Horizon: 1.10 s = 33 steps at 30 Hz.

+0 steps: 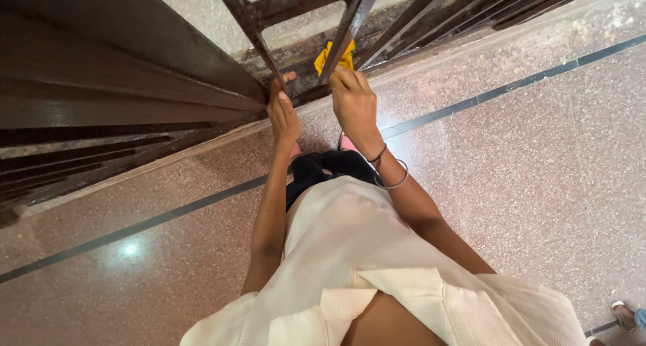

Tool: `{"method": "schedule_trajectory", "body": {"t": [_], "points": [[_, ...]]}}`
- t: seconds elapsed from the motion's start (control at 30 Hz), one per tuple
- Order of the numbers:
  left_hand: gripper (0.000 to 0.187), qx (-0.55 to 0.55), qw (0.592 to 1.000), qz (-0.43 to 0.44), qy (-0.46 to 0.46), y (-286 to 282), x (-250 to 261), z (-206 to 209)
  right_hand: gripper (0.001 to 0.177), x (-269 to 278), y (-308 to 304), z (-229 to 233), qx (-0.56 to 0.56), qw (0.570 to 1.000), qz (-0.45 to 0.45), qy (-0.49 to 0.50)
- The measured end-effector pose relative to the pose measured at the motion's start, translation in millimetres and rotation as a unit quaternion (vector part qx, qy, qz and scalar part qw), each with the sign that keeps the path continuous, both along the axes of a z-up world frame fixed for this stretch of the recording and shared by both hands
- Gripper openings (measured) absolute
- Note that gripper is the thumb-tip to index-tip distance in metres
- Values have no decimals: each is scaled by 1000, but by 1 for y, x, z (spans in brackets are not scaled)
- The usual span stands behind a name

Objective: The person wipes the vertical and horizontal metal bars of a dark-colored security gate using a yellow cloth by hand, covering several sections of the frame.

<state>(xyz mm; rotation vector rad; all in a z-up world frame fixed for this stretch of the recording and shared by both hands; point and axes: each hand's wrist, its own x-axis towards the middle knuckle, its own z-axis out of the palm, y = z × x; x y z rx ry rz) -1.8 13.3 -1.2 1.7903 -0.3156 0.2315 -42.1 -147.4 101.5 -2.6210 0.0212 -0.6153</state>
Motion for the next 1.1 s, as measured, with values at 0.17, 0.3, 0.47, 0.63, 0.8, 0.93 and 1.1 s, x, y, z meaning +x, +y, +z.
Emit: {"method": "schedule_trajectory", "body": {"t": [0.17,0.3,0.47,0.63,0.8,0.93,1.1], "points": [[55,26,1000,-1,2,2,14,-22,28,-32,-17,2,47,995,78,37],[51,-20,999,-35,3,7,2,-11,33,-36,3,5,125,987,102,-24],[53,-11,999,-18,36,7,-1,-17,45,-7,36,-4,37,990,133,0],[57,26,999,-1,19,4,2,-26,38,9,47,-8,17,994,111,2],[61,-24,999,-29,-16,0,0,12,36,6,47,0,-9,996,85,-3],[62,-43,997,-55,23,1,0,22,43,-15,32,0,-37,993,112,7],[66,-10,998,-49,39,2,4,15,44,-35,-9,-24,81,988,127,-28]]}}
